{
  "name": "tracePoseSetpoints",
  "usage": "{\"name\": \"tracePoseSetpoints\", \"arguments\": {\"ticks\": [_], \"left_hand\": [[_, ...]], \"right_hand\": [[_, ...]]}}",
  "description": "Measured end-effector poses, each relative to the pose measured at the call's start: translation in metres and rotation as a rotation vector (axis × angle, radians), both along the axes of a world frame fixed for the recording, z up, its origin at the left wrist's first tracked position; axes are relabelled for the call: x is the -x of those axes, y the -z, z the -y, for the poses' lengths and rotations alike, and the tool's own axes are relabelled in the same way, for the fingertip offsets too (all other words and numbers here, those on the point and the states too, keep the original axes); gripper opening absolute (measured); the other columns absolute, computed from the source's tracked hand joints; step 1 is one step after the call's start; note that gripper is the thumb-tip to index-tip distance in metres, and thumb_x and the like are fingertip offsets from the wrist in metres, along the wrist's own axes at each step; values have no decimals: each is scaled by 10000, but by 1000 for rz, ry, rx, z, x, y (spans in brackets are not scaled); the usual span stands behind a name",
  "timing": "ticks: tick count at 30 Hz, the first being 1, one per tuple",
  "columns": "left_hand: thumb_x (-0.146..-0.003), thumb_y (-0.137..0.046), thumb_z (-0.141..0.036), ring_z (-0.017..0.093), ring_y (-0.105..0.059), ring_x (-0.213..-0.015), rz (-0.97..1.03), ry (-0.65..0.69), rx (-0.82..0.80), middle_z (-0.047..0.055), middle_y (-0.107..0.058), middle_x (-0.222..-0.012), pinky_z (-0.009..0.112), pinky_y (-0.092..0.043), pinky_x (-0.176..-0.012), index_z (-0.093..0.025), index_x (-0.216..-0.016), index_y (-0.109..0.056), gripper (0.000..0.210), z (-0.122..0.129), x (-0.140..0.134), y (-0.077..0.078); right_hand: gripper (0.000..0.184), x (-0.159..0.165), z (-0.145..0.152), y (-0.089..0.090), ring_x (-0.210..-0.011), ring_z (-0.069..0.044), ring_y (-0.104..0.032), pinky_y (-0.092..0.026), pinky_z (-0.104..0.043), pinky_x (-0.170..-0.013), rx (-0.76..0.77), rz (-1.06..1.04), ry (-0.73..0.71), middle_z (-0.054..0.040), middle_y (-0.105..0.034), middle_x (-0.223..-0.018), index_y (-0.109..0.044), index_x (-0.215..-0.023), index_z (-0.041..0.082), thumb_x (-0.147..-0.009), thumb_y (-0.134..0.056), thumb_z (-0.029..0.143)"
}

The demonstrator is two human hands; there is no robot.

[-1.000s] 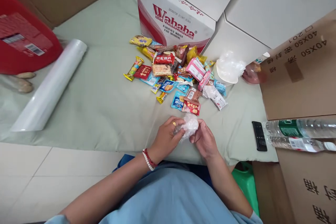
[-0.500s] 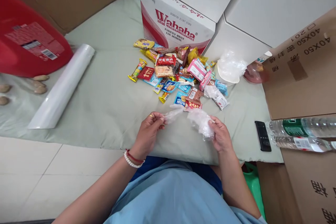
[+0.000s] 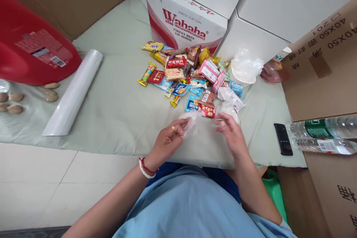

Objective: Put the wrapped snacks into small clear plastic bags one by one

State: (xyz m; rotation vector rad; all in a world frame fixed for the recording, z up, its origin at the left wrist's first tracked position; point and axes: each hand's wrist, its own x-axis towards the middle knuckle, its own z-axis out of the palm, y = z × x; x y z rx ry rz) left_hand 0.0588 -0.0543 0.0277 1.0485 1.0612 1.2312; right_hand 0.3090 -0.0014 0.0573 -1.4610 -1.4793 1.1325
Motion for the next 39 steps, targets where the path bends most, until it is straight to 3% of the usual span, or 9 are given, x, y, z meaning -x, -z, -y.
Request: {"name": "tracePoseSetpoints", "arguments": {"ticks": [4,9,13,18,25,28,33,36,39], "left_hand": [[-860,-627,-232,296,-559,-1426,-430,127,-243,125,-647,-1450,472,-502,-1142,-227,-786,-617,75,6,-4,-9],[-918,-595,-256,291,-633,-1348,-382,2,-171,139,-627,-1482,468,-548,-1076,-222,-776,-574,148,6,8,-13],[-890,-600,-247,303,-653,-1323,-211,-74,-75,147,-668,-1425,494,-560,-1072,-222,-726,-518,185,7,18,-13],[-838,-611,-205,292,-599,-1389,-296,117,-220,120,-620,-1503,510,-548,-1125,-229,-672,-510,196,12,12,-14],[-887,-589,-163,300,-471,-1507,-456,229,-427,94,-548,-1583,538,-425,-1237,-222,-700,-540,202,22,14,-18],[-937,-634,-270,323,-509,-1459,-332,158,-326,112,-618,-1495,559,-469,-1188,-223,-748,-608,196,28,21,-10],[-973,-586,-549,278,-603,-1288,-78,-264,66,124,-633,-1366,403,-609,-907,-230,-1030,-645,330,15,17,8],[-809,-767,-568,243,-680,-1047,-181,-62,166,91,-701,-1195,330,-579,-780,-218,-1179,-656,521,0,8,8],[-866,-682,-512,170,-599,-690,-351,87,155,7,-670,-757,279,-466,-628,-205,-881,-701,308,-6,-2,2]], "right_hand": [[409,42,3,2,-869,-171,-631,-527,-276,-715,86,-195,-131,-27,-712,-1056,-763,-1119,279,-758,-886,428],[315,24,-7,2,-566,-95,-430,-352,-211,-479,291,-337,-21,40,-564,-658,-756,-873,213,-708,-913,431],[358,10,3,5,-562,-77,-411,-343,-183,-449,396,-404,55,41,-541,-672,-734,-818,200,-685,-933,466],[558,28,8,8,-876,-163,-624,-542,-233,-598,390,-441,-35,-37,-706,-1096,-731,-1206,291,-732,-900,532],[409,39,-11,13,-581,-82,-446,-340,-186,-474,387,-590,72,40,-585,-693,-714,-816,202,-638,-962,475],[380,29,-8,12,-593,-96,-445,-374,-206,-510,386,-668,103,47,-568,-693,-708,-808,223,-627,-964,439],[296,22,2,11,-659,-126,-503,-426,-243,-616,363,-583,6,23,-623,-752,-735,-811,229,-682,-918,423],[253,24,3,10,-731,-156,-553,-463,-276,-689,340,-556,-65,3,-669,-808,-742,-793,238,-683,-898,405],[251,25,0,9,-850,-169,-607,-511,-288,-755,300,-542,-35,-21,-725,-1024,-747,-831,245,-700,-895,400]]}}
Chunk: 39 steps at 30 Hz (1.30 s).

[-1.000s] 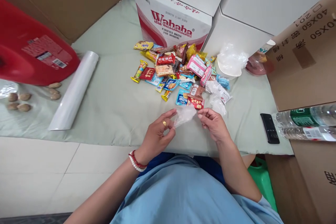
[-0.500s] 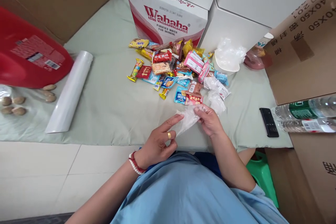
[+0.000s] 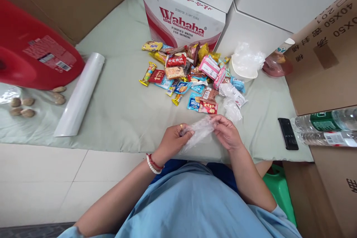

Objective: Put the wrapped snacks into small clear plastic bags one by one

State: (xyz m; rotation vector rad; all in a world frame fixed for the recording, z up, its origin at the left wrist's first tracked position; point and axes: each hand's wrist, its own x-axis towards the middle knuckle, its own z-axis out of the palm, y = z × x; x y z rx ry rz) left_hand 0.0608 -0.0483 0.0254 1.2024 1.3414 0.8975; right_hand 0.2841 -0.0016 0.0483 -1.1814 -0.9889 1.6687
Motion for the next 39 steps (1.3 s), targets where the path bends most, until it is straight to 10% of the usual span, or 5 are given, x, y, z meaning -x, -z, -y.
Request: {"name": "tracePoseSetpoints", "arguments": {"ticks": [7,16,23,30,39], "left_hand": [[-951,-584,-430,164,-541,-654,-203,-144,-241,7,-626,-715,295,-407,-655,-225,-793,-642,265,6,-15,-2],[-926,-631,-565,186,-609,-842,-110,-530,-144,47,-640,-989,309,-506,-741,-209,-1098,-629,395,8,12,8],[-858,-672,-508,284,-656,-1060,-340,-215,-224,106,-696,-1081,449,-526,-976,-191,-1022,-683,357,-1,-14,3],[-912,-579,-488,154,-572,-651,-112,-506,-30,-27,-611,-705,279,-446,-660,-218,-929,-596,271,-17,27,6],[-740,-697,-601,151,-527,-622,-25,35,52,4,-655,-738,290,-402,-618,-195,-846,-652,422,-15,-25,-8]], "right_hand": [[782,6,9,3,-1004,-203,-691,-595,-325,-809,84,53,96,-30,-722,-1178,-609,-1351,332,-662,-955,461],[550,1,14,15,-649,-110,-592,-482,-217,-543,151,113,111,30,-683,-813,-695,-1044,220,-611,-977,408],[529,-1,19,11,-570,-97,-541,-410,-215,-477,127,177,-37,42,-640,-740,-712,-1025,203,-656,-943,503],[508,-31,20,14,-440,-63,-332,-225,-224,-421,71,294,96,89,-483,-551,-693,-920,188,-719,-874,618],[463,-16,22,6,-481,-80,-399,-261,-217,-440,45,245,-63,54,-557,-598,-718,-934,193,-759,-850,601]]}}
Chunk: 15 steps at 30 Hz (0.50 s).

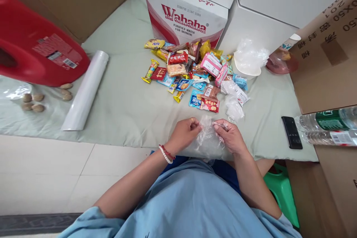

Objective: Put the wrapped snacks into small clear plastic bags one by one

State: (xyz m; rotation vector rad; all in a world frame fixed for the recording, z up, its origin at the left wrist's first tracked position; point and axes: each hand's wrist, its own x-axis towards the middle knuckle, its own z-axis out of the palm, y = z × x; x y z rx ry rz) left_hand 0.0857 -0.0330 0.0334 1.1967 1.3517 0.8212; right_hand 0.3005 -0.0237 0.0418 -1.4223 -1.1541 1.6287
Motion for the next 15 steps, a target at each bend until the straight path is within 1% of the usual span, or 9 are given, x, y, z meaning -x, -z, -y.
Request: {"name": "tracePoseSetpoints", "arguments": {"ticks": [2,4,7,10,12,13,14,15], "left_hand": [[-763,-678,-600,141,-501,-610,75,-70,17,-18,-590,-654,272,-375,-597,-192,-790,-651,410,-2,6,3],[-771,-688,-607,125,-480,-592,89,-167,35,-16,-597,-657,259,-359,-579,-183,-789,-670,424,-3,23,7],[-759,-705,-602,105,-429,-534,56,-311,102,2,-644,-677,253,-327,-529,-175,-787,-682,429,0,57,12],[-732,-736,-565,101,-414,-509,48,-431,149,-10,-631,-650,245,-310,-502,-178,-819,-690,399,9,85,16],[-723,-754,-537,104,-428,-518,14,-494,150,-22,-596,-618,238,-311,-503,-181,-808,-690,371,17,98,18],[-721,-759,-527,104,-430,-521,-6,-520,151,-26,-580,-605,235,-310,-501,-182,-798,-688,360,20,103,19],[-721,-761,-520,105,-431,-522,-20,-537,152,-29,-567,-595,233,-308,-498,-183,-789,-687,352,23,106,19],[-722,-761,-514,105,-431,-521,-29,-549,153,-32,-556,-585,231,-306,-493,-183,-782,-685,345,26,108,20]], "right_hand": [[476,-5,-3,-1,-469,-73,-377,-240,-218,-431,-2,16,23,51,-560,-604,-718,-920,188,-758,-840,618],[481,-12,-6,2,-467,-67,-354,-227,-217,-429,-6,32,74,59,-538,-596,-710,-890,185,-732,-857,615],[478,-22,-6,12,-474,-65,-336,-229,-214,-437,-3,57,130,71,-501,-586,-697,-868,185,-699,-879,594],[443,-29,-3,26,-486,-77,-347,-275,-221,-455,-34,123,140,67,-487,-599,-690,-888,190,-767,-821,595],[395,-34,-2,32,-515,-103,-404,-356,-243,-487,-116,263,93,42,-525,-632,-699,-937,193,-855,-739,577],[369,-38,-1,32,-557,-126,-464,-425,-268,-532,-197,371,49,14,-579,-687,-710,-988,194,-890,-705,549],[350,-41,0,31,-645,-161,-546,-503,-313,-615,-310,495,-6,-30,-648,-794,-718,-1065,196,-914,-685,510],[351,-45,1,28,-793,-209,-622,-561,-380,-742,-444,619,-73,-84,-699,-960,-714,-1163,202,-931,-674,462]]}}
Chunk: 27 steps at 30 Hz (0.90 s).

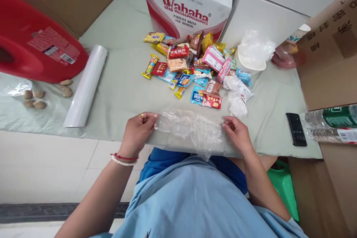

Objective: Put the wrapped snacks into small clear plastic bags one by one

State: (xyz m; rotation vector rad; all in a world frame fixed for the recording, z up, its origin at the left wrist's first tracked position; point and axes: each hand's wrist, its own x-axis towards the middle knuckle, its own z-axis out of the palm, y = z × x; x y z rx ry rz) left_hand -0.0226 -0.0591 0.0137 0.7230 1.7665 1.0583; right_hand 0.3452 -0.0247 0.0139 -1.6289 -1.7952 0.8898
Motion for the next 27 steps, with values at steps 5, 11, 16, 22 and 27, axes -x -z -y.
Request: {"name": "tracePoseSetpoints", "arguments": {"ticks": [5,11,16,22,27], "left_hand": [[-733,-758,-492,93,-410,-484,51,17,35,-45,-525,-542,214,-280,-454,-186,-784,-669,324,4,-2,-7],[-714,-809,-430,52,-334,-385,356,30,120,-49,-517,-509,184,-207,-375,-173,-793,-656,310,1,-4,-24],[-724,-792,-271,13,-278,-388,691,-65,91,-51,-489,-534,144,-209,-355,-138,-749,-652,194,-2,7,-31],[-857,-708,-384,112,-620,-654,712,-152,-97,71,-720,-924,231,-543,-586,-175,-951,-648,237,-3,-7,-30],[-785,-834,-520,115,-664,-840,230,-314,-185,-7,-624,-1042,208,-532,-639,-244,-1045,-528,487,21,-36,-20]], "right_hand": [[566,1,16,-29,-1517,-353,-357,-380,-621,-1205,-388,373,-562,-159,-415,-1631,-522,-1525,268,-972,-637,232],[388,34,37,-25,-1385,-287,-507,-350,-584,-1218,-507,310,-892,-70,-666,-1421,-669,-1361,314,-989,-649,204],[145,46,31,-22,-866,-211,-617,-497,-377,-805,-287,-17,-633,-55,-739,-928,-753,-1025,271,-1006,-613,239],[258,61,30,-27,-627,-141,-453,-364,-272,-597,221,-420,-146,17,-546,-698,-680,-847,236,-937,-714,475],[276,71,33,-26,-626,-130,-423,-344,-262,-588,278,-498,-90,27,-527,-687,-671,-835,227,-889,-755,483]]}}
